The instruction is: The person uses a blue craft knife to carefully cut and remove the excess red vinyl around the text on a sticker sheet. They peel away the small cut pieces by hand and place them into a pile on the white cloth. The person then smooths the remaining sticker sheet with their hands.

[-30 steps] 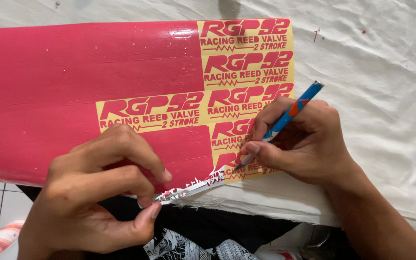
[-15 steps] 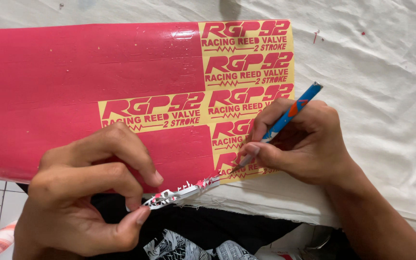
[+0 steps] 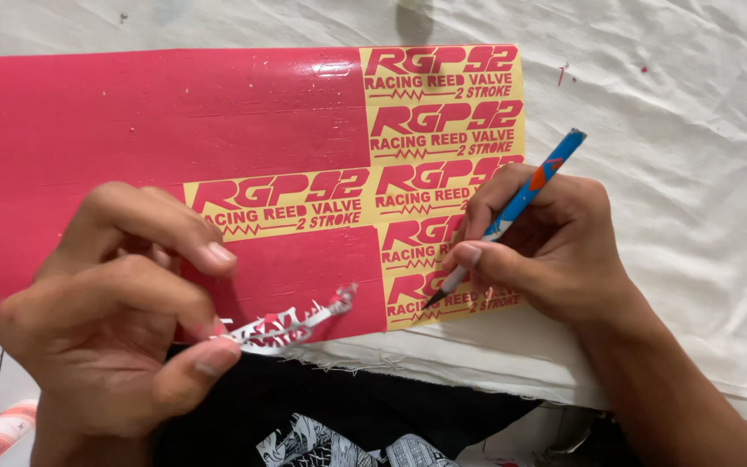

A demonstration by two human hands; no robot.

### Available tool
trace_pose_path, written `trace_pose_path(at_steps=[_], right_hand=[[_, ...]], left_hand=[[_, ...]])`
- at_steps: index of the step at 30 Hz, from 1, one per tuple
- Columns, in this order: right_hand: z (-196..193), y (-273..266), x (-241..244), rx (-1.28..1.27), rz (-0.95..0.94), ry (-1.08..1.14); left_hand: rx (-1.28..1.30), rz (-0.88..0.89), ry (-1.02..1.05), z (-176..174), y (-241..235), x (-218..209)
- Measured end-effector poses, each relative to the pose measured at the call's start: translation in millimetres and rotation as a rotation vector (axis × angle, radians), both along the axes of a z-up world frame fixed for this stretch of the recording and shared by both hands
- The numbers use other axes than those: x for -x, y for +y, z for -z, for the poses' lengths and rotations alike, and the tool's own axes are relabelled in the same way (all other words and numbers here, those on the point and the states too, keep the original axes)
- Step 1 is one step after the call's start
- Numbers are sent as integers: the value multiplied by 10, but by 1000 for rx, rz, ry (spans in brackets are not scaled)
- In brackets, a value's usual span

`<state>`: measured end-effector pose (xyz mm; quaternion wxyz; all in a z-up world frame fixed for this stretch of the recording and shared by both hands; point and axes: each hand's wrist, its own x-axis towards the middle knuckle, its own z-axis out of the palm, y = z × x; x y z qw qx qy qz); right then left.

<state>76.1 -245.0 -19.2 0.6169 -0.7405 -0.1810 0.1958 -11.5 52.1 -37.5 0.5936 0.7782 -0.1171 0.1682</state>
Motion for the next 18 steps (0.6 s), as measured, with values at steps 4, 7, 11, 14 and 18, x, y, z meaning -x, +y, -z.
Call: trace_pose_path(at_steps=[4, 7, 11, 14, 18], right_hand=[[5, -23, -22, -33, 49, 64], [5, -16, -37, -101, 32, 92], [41, -40, -47, -119, 27, 86], [75, -46, -36, -150, 21, 95], [133, -106, 35, -158, 47, 97]], left_hand=[[112, -163, 80, 51, -10, 55], [98, -299, 97, -7, -55, 58], [-52, -349, 2, -274, 72, -151], [-264, -286, -7, -397, 352, -644], [-536, -328, -408, -619, 594, -1632]])
